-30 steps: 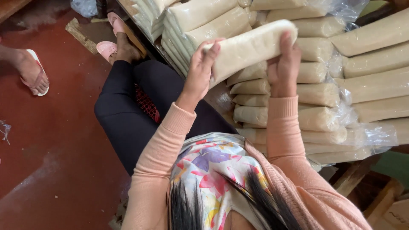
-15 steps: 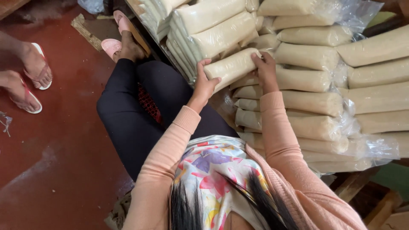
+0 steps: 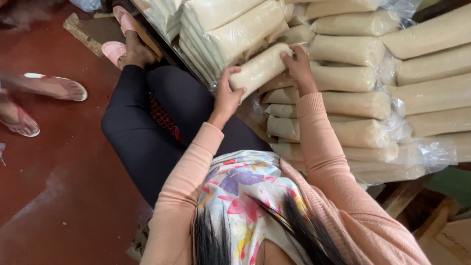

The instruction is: Tying knots in plastic bags filled with white powder to seal them for distribution.

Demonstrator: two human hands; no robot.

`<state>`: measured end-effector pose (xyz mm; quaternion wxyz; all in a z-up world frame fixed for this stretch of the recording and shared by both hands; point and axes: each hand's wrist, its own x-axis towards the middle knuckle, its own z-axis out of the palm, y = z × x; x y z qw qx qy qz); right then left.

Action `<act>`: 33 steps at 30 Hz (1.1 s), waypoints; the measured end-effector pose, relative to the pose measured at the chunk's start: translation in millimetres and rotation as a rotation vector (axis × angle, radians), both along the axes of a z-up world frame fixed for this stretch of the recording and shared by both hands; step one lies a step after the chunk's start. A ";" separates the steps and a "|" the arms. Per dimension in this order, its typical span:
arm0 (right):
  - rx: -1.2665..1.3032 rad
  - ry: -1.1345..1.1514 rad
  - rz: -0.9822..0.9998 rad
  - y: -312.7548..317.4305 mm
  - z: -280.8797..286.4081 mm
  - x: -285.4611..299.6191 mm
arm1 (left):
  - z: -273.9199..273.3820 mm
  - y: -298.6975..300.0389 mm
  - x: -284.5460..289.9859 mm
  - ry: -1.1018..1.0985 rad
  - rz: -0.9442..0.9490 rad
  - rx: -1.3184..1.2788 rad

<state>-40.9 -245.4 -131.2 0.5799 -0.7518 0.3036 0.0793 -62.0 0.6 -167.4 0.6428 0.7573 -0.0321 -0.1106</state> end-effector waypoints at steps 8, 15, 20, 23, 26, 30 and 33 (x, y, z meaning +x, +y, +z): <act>-0.056 -0.071 -0.008 3.7 -8.6 7.0 | 25.5 13.3 1.5 0.102 0.005 0.022; -0.392 -0.393 0.139 -22.2 -86.1 8.1 | -18.3 6.0 -1.7 -0.133 0.164 0.011; -0.127 -0.316 0.119 -6.6 -47.5 3.7 | -19.6 8.1 2.1 0.075 0.231 -0.090; -0.170 -0.291 0.110 -11.0 -69.7 14.8 | -37.9 11.5 11.9 0.136 0.314 -0.188; -0.408 -0.238 0.090 -4.3 -65.4 2.7 | -46.8 6.8 10.3 0.216 0.370 -0.307; -0.908 -0.465 0.230 74.2 -13.9 -28.4 | -42.3 10.0 11.7 0.245 0.403 -0.389; -0.939 -0.564 0.479 104.5 -39.4 -46.7 | -55.8 7.9 9.5 0.296 0.456 -0.414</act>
